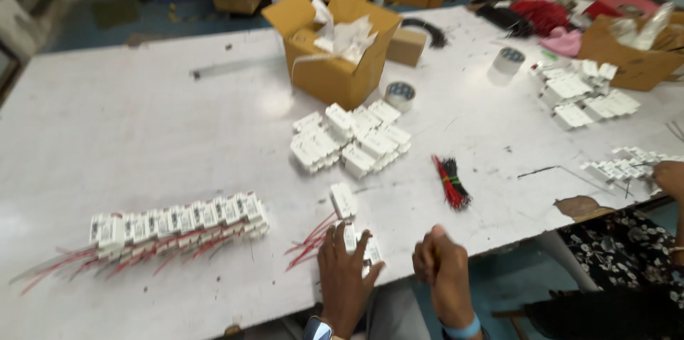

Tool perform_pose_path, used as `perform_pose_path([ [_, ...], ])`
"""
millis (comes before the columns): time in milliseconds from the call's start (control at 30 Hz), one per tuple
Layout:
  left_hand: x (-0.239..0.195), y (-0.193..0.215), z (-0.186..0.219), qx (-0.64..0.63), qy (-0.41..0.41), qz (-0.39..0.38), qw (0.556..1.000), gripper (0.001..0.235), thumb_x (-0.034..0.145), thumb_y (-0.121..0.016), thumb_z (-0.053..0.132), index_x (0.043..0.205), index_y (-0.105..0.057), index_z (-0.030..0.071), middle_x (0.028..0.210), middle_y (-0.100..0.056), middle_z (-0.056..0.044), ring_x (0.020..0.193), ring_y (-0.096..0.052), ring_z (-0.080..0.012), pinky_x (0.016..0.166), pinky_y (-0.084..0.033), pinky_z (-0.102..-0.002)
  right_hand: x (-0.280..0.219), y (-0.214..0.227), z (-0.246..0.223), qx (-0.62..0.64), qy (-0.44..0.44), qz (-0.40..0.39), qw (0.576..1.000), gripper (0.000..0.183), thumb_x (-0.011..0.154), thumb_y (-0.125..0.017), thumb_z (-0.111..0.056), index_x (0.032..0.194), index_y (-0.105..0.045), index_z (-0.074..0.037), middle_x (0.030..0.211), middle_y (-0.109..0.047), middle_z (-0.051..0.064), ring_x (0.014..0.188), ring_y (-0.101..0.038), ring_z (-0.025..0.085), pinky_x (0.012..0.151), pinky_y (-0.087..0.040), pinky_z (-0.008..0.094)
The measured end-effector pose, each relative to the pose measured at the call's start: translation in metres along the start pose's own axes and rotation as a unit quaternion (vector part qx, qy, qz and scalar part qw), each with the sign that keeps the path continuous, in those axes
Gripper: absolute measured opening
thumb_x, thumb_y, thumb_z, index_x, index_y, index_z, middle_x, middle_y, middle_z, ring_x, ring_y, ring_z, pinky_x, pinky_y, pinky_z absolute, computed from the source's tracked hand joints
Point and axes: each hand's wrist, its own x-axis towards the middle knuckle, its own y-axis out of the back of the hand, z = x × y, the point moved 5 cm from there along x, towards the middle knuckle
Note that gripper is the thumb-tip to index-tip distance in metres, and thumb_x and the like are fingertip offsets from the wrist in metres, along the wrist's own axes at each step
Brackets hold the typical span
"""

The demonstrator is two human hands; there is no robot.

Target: The person inserts red and black wires into white electrical components and secures them using a yellow-handled screwdriver. The person repeatedly picks up components, inserts wires, tightens screws, and places the finished units into a growing stack on the table.

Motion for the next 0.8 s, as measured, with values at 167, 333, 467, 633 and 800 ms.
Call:
perform_pose_path([
  [167,0.013,-0.037,-0.004,0.059,0.066,-0.166,0.982,0.076,0.074,-0.085,0.044,0.141,-0.059,0.018,0.156,-0.033,-0.022,0.146,-0.021,-0.0487,0.108,-0.024,-0.061,0.02,0.032,0.019,-0.411,0.025,0.048,0.91,0.06,0.089,-0.074,-0.052,0.069,-0.059,0.003,0.058,-0.048,0.014,0.052,-0.041,0.022,0.05,-0.038,0.037],
  [333,0.0,-0.058,-0.02,0.051,0.063,-0.162,0.983,0.066,0.08,-0.082,0.037,0.139,-0.059,0.016,0.148,-0.039,-0.02,0.144,-0.026,-0.0448,0.109,-0.032,-0.056,0.049,0.062,0.064,-0.601,-0.003,0.108,0.792,0.047,0.087,-0.065,-0.055,0.087,-0.071,-0.008,0.073,-0.072,0.018,0.073,-0.07,0.037,0.065,-0.053,0.047],
  [467,-0.002,-0.069,-0.024,0.027,0.03,-0.13,0.991,0.07,0.076,-0.083,0.039,0.137,-0.061,0.013,0.142,-0.045,-0.029,0.14,-0.032,-0.0451,0.115,-0.021,-0.062,0.073,0.072,0.099,-0.693,-0.002,0.108,0.713,0.045,0.092,-0.057,-0.055,0.093,-0.075,-0.014,0.085,-0.076,0.018,0.084,-0.074,0.041,0.076,-0.058,0.051],
  [633,-0.006,-0.055,-0.024,-0.021,-0.004,-0.074,0.997,0.067,0.071,-0.083,0.039,0.132,-0.068,0.013,0.14,-0.054,-0.029,0.13,-0.049,-0.0469,0.118,-0.028,-0.061,0.095,0.096,0.127,-0.762,0.088,0.098,0.633,0.051,0.099,-0.053,-0.058,0.103,-0.077,-0.013,0.094,-0.077,0.019,0.09,-0.073,0.045,0.079,-0.058,0.058],
  [800,-0.011,0.03,-0.045,-0.038,0.046,0.083,0.995,0.06,0.07,-0.086,0.036,0.126,-0.07,0.022,0.137,-0.057,-0.014,0.131,-0.053,-0.0356,0.102,-0.049,-0.047,0.118,0.121,0.141,-0.734,0.072,0.063,0.673,0.053,0.099,-0.063,-0.057,0.096,-0.078,-0.006,0.081,-0.074,0.027,0.078,-0.072,0.047,0.079,-0.058,0.057],
])
